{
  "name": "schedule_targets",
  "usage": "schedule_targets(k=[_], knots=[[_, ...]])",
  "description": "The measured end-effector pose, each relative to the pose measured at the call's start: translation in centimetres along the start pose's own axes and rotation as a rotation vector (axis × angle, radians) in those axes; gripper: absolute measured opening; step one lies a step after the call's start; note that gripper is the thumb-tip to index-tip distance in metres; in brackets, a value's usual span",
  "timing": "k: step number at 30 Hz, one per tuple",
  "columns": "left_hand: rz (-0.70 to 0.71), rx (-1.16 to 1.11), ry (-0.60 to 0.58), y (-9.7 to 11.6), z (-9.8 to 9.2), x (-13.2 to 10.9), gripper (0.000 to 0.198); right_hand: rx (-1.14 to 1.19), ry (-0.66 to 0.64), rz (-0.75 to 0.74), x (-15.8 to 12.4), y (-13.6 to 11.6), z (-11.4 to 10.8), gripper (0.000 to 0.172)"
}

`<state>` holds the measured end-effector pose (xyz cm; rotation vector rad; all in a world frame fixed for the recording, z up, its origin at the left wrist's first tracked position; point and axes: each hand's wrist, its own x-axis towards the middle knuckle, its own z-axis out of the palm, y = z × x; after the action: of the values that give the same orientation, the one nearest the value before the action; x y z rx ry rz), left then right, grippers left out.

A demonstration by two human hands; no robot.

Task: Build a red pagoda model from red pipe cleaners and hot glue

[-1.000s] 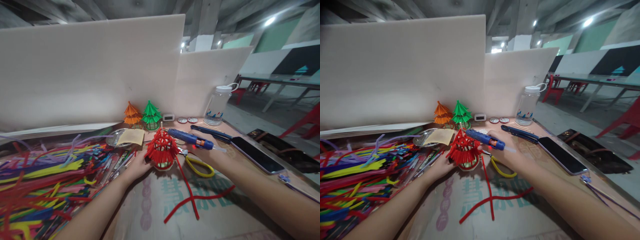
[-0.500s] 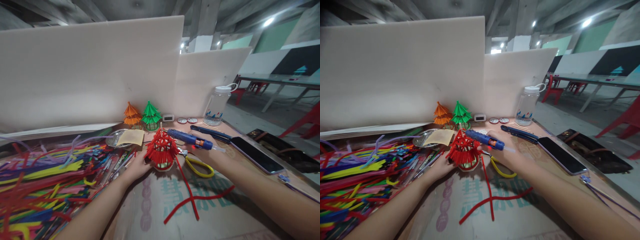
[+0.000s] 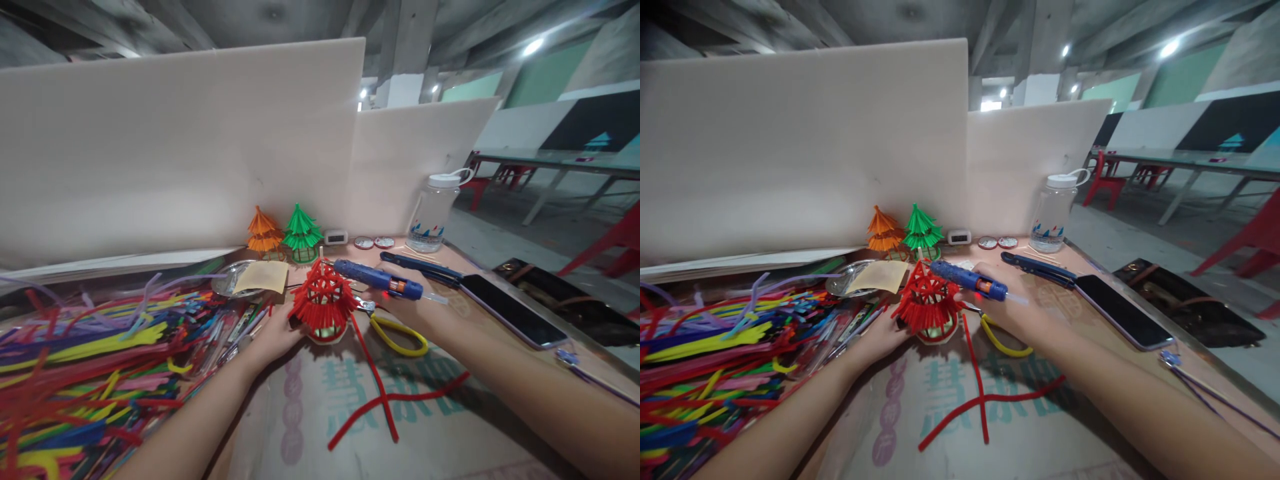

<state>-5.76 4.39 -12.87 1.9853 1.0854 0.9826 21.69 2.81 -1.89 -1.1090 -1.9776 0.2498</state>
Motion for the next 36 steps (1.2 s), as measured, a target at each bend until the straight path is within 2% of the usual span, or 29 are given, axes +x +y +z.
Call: schedule_targets(k=[6, 18, 25, 30, 34, 36], knots=[[-0.004, -0.002, -0.005, 0.3, 0.0, 0.1, 0.035, -0.049, 0.017, -0.014, -0.1, 0.3, 0.0, 0.034], [-0.017, 0.015, 0.013, 0.8, -0.1, 0.1, 0.034, 0.071, -0.010, 0.054, 0.1, -0.4, -0.2, 0.024], [0.000, 0.032, 0.006, 1.0, -0.1, 0.0, 0.026, 0.030, 0.010, 0.014, 0.2, -0.6, -0.4, 0.027], [-0.011, 0.021, 0.000, 0.8, 0.0, 0.0, 0.026, 0.052, -0.013, 0.058, -0.1, -0.3, -0.4, 0.028], [-0.003, 0.020, 0.003, 0.9, 0.1, 0.2, 0.030, 0.138, -0.014, 0.033, 0.0, 0.0, -0.6, 0.034], [0.005, 0.031, 0.002, 0.8, 0.1, 0.2, 0.030, 0.207, -0.056, 0.007, 0.2, 0.0, -1.1, 0.034]])
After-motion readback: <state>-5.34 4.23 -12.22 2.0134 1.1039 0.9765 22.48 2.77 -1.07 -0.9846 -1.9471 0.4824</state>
